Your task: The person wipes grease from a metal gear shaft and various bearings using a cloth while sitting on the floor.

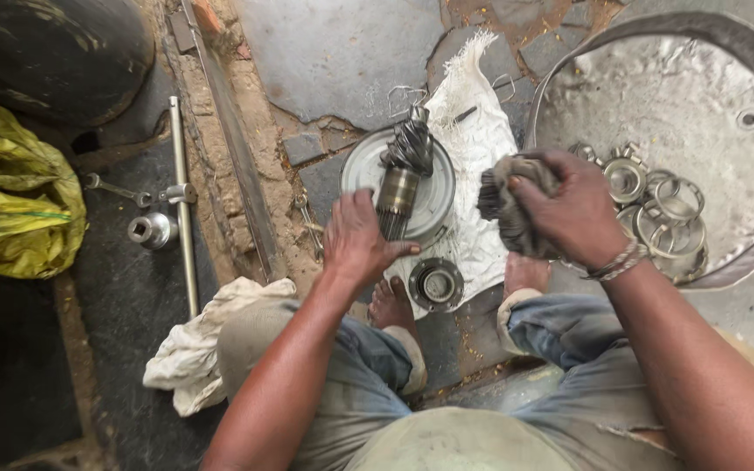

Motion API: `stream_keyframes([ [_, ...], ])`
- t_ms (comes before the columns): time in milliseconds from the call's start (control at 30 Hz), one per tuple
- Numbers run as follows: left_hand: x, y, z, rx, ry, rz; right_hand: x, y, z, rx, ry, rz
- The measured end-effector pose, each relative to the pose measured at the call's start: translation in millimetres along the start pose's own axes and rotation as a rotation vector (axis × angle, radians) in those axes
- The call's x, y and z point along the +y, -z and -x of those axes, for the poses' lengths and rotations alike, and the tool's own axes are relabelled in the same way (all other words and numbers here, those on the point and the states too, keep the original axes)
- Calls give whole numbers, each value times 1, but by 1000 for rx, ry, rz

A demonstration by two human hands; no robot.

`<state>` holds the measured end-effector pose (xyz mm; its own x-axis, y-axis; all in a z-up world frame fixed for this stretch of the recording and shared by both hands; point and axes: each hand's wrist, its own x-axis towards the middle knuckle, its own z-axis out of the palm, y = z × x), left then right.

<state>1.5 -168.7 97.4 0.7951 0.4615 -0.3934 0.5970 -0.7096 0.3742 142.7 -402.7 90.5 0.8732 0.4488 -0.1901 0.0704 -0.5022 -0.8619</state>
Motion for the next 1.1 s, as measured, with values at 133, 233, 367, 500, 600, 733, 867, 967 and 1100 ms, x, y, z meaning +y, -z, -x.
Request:
stream_keyframes([
  [133,-18,-26,-19,45,142,76,1,-32,-12,76,142,-23],
  [233,-35,-58,-13,243,-28,113,-3,-103,-19,63,423,-144],
  [367,-61,-79,-21,456,-342,49,-20,-157,6,8,613,95],
  [500,-61,-80,-22,381,-352,266,-33,-144,9,-170,585,62],
  [600,-58,-83,-34,227,-270,349,-36,-134,-15,-58,497,164],
  [733,-67,-93,-38,242,-280,393,-27,-153,5,-17,493,198],
  [867,-67,-91,-37,233,-294,470,-1,-152,6,-17,626,263],
  [967,-60,-91,-41,152,-249,420,2,-124,-33,72,133,594],
  [1100,-65,-95,-47,138,-249,427,-20,-108,-24,47,500,324],
])
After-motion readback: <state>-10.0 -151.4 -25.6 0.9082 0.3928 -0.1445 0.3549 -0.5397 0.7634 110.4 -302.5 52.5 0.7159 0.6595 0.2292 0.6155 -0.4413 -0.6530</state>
